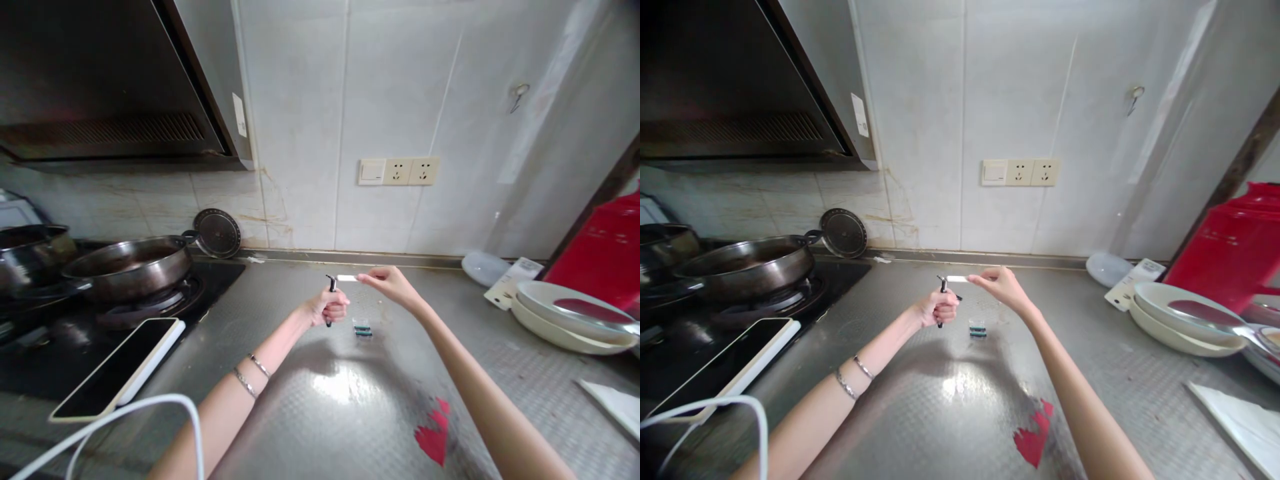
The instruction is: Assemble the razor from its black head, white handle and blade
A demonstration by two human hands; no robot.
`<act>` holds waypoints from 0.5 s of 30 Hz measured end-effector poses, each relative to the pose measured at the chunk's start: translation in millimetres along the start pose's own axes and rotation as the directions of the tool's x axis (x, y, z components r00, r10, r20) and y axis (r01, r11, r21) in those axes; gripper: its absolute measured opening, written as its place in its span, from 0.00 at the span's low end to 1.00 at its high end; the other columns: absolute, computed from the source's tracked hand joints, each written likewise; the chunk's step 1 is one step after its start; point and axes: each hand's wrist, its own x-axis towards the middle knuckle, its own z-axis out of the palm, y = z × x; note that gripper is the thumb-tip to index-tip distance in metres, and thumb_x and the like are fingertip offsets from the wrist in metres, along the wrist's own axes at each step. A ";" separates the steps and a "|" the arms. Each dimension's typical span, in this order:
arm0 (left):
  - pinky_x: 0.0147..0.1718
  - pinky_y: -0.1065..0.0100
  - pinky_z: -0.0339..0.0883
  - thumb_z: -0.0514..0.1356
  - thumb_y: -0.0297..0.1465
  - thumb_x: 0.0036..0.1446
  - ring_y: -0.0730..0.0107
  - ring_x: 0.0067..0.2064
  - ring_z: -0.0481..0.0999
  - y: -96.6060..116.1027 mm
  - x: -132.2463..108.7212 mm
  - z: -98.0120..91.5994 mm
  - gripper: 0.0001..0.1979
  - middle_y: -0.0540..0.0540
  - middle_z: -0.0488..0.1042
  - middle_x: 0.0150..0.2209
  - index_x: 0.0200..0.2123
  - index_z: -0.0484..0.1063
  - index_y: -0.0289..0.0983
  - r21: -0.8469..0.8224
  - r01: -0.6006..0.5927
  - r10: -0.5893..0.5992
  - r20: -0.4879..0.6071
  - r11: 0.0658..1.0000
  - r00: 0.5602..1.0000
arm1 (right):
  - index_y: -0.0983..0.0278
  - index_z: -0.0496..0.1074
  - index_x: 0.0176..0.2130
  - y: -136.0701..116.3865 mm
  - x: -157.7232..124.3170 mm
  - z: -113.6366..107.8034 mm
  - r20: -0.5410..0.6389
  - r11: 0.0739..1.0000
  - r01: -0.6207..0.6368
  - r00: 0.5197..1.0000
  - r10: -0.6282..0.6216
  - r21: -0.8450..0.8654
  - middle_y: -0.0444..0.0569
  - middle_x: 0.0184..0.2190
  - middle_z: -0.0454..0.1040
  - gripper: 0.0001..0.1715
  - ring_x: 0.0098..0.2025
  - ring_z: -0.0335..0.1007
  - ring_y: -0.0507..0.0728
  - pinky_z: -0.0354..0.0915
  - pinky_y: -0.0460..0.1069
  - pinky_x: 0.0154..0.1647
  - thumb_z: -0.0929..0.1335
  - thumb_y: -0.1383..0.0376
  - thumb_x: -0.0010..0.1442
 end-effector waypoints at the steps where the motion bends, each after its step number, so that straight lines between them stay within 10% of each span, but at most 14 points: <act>1: 0.11 0.76 0.36 0.60 0.29 0.43 0.86 0.10 0.42 0.3 -0.3 -0.1 0.24 0.60 0.44 0.06 0.10 0.44 0.37 -0.012 0.010 -0.010 0.014 1.000 1.000 | 0.68 0.69 0.20 -1.4 0.0 0.0 -0.001 1.000 0.009 1.000 -0.009 0.018 0.42 0.17 0.56 0.32 0.22 0.48 0.48 0.44 0.45 0.22 0.62 0.41 0.50; 15: 0.11 0.76 0.34 0.60 0.30 0.44 0.86 0.10 0.41 5.2 -1.8 4.5 0.25 0.59 0.45 0.07 0.10 0.44 0.37 0.052 0.069 -0.072 0.055 0.996 0.996 | 0.67 0.68 0.22 -4.5 -0.4 0.6 0.012 0.998 0.035 0.999 -0.036 0.052 0.41 0.19 0.55 0.29 0.23 0.48 0.48 0.44 0.44 0.22 0.63 0.44 0.51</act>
